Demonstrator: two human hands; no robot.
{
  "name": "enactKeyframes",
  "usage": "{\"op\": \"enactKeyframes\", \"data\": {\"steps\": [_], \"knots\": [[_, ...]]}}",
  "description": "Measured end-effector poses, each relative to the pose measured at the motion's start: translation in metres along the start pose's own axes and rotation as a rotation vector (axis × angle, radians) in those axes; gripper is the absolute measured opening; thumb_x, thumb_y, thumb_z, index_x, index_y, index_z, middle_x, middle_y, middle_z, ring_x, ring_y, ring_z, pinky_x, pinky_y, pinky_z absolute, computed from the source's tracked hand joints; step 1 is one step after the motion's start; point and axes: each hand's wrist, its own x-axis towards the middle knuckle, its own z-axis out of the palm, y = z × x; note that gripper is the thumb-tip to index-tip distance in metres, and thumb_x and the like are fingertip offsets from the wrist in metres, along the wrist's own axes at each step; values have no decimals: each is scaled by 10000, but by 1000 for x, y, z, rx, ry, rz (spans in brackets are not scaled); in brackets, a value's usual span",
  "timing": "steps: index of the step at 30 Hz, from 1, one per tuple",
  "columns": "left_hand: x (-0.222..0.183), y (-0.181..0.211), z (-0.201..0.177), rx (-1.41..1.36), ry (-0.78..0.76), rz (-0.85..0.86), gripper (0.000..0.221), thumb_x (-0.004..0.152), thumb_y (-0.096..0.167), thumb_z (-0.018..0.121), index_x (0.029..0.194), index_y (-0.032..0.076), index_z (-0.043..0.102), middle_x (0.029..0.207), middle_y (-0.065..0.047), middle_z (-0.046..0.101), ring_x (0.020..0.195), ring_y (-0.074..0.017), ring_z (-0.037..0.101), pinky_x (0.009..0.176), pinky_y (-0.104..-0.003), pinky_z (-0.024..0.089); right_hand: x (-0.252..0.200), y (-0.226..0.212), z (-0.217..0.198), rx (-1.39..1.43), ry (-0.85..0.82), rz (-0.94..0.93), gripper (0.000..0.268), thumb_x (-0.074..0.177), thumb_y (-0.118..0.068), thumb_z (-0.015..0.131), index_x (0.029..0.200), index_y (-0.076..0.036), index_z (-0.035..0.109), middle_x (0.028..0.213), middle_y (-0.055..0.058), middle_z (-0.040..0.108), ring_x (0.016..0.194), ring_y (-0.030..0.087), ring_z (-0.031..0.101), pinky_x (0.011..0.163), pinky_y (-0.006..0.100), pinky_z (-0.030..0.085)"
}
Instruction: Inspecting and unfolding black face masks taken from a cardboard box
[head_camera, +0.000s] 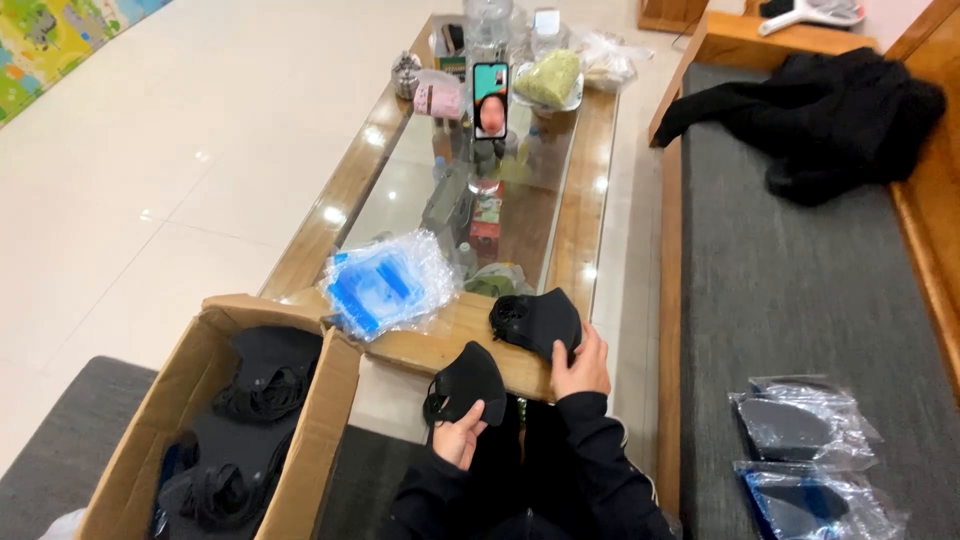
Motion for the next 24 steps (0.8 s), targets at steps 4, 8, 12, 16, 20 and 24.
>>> {"op": "enactKeyframes", "data": {"steps": [4,8,12,16,20,24], "knots": [[-15,16,16,89,-25,-80,755,856,-53,650,1569,89,444,1579,-192,500,1439,-387,487,1160,-530,444,3,-1,6,-118,70,-511,697,930,-399,639,1534,-104,457,1250,265,547,1121,401,551,977,515,471],[-12,12,14,76,-4,-43,737,845,-89,649,1545,59,469,1560,-227,514,1417,-402,507,1135,-548,455,-2,7,20,-334,-99,-605,646,1036,-467,424,1620,-209,323,1694,183,226,1552,378,217,1187,534,259],[15,-12,-15,145,-18,7,644,843,-102,704,1445,98,595,1418,-190,664,1246,-331,648,987,-503,548,-4,10,22,-373,-219,-557,629,1042,-463,379,1627,-251,283,1720,139,144,1587,317,114,1229,550,156],[-11,17,21,206,64,-143,771,860,-20,682,1581,124,451,1592,-156,513,1445,-351,501,1148,-510,416,-3,7,20,-361,-208,-567,618,1055,-478,366,1623,-243,298,1717,125,158,1586,301,115,1235,533,139],[-12,16,20,181,62,-134,772,843,-36,686,1566,85,446,1567,-207,517,1408,-380,524,1105,-519,470,-6,8,23,-363,-180,-565,609,1054,-471,372,1616,-241,324,1711,124,190,1585,292,131,1239,517,144],[-9,6,15,126,17,-5,648,840,-127,672,1463,12,556,1481,-249,601,1312,-397,604,1004,-540,543,-4,10,26,-351,-156,-568,605,1038,-448,403,1608,-253,340,1712,122,200,1587,289,146,1233,533,163]]}}
